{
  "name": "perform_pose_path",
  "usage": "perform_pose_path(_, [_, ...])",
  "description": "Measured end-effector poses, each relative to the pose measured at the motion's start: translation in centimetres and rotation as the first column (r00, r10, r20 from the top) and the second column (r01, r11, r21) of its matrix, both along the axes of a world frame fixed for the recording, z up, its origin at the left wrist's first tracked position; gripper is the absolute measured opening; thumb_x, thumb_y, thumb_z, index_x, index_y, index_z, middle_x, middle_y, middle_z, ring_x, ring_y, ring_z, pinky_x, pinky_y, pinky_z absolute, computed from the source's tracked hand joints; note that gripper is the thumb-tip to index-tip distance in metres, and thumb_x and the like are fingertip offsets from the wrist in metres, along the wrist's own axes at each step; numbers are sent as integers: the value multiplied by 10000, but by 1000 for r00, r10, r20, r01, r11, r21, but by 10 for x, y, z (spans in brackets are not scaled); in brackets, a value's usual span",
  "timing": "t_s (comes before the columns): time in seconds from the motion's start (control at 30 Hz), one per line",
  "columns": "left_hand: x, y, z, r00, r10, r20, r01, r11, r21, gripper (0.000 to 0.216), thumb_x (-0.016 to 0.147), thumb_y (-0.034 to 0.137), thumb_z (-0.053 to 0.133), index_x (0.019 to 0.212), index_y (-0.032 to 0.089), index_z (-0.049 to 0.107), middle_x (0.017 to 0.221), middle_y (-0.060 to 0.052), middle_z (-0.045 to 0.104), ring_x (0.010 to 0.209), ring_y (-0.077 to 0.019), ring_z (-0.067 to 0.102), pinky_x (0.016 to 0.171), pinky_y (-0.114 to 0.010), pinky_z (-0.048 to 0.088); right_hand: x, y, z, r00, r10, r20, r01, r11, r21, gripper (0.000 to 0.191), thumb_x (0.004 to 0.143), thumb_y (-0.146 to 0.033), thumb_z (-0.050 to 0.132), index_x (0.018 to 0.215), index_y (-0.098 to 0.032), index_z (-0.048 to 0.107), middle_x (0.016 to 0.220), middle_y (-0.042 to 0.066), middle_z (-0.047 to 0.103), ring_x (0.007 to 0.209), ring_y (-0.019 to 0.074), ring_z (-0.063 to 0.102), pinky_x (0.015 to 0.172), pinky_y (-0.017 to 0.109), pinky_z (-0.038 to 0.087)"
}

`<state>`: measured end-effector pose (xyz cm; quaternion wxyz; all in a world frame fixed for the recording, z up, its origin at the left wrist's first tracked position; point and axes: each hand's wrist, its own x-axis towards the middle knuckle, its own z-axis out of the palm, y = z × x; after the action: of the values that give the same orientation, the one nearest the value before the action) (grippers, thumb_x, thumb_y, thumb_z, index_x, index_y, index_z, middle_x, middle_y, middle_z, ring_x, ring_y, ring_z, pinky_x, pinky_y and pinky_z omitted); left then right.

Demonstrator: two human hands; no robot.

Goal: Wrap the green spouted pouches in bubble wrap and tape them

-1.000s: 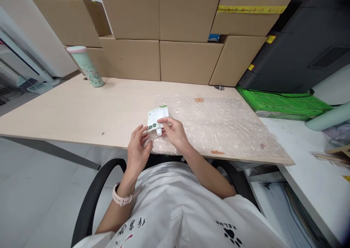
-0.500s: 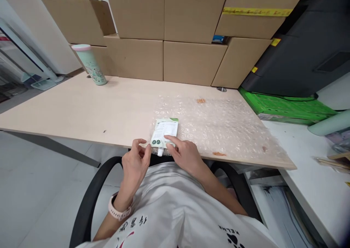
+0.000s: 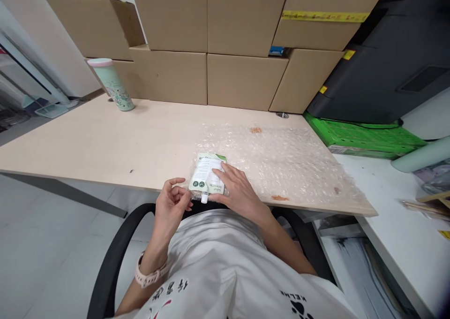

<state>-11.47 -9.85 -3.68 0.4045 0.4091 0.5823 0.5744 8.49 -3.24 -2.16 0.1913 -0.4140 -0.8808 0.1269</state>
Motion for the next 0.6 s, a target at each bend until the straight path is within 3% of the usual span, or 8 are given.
perform_pose_path(0.13, [-1, 0, -1, 1000, -4, 4, 4, 1000, 6, 508, 736, 343, 761, 1152, 179, 520, 664, 65, 616, 513, -112, 596, 467, -209, 514, 2, 4, 0, 999, 43, 10, -43, 998, -42, 682, 931, -549, 565, 1486, -172, 443, 1588, 179, 353, 1477, 317, 304, 1162, 532, 320])
perform_pose_path(0.3, [-3, -1, -5, 997, 0, 73, -3, 999, 39, 495, 739, 325, 782, 1150, 182, 547, 644, 63, 624, 515, -118, 595, 477, -216, 514, 5, 3, -9, 996, 32, -84, -30, 999, 24, 531, 990, -449, 505, 1422, -142, 527, 1522, 179, 455, 1425, 299, 392, 1157, 505, 356])
perform_pose_path(0.4, [4, 3, -6, 988, 33, 150, -55, 988, 143, 413, 762, 291, 786, 1110, 188, 588, 677, 45, 655, 605, -108, 625, 621, -220, 544, 6, 1, -13, 990, 38, -137, -30, 998, 61, 491, 997, -427, 496, 1384, -131, 564, 1481, 175, 506, 1384, 302, 443, 1141, 502, 386])
perform_pose_path(0.5, [21, 12, -1, 991, 70, 112, -103, 941, 323, 311, 802, 254, 769, 1072, 199, 625, 820, 12, 699, 799, -108, 662, 853, -237, 526, 7, -2, -16, 984, 42, -176, -27, 996, 87, 477, 1022, -389, 434, 1436, -160, 501, 1486, 159, 504, 1372, 289, 457, 1133, 515, 393])
perform_pose_path(0.6, [46, 26, 7, 999, -43, -20, 47, 890, 453, 290, 865, 232, 708, 1134, 214, 602, 936, -15, 702, 974, -137, 670, 981, -281, 488, 13, -7, -20, 978, 34, -206, -16, 996, 88, 468, 1031, -276, 351, 1473, -143, 431, 1461, 175, 518, 1349, 276, 475, 1106, 513, 418])
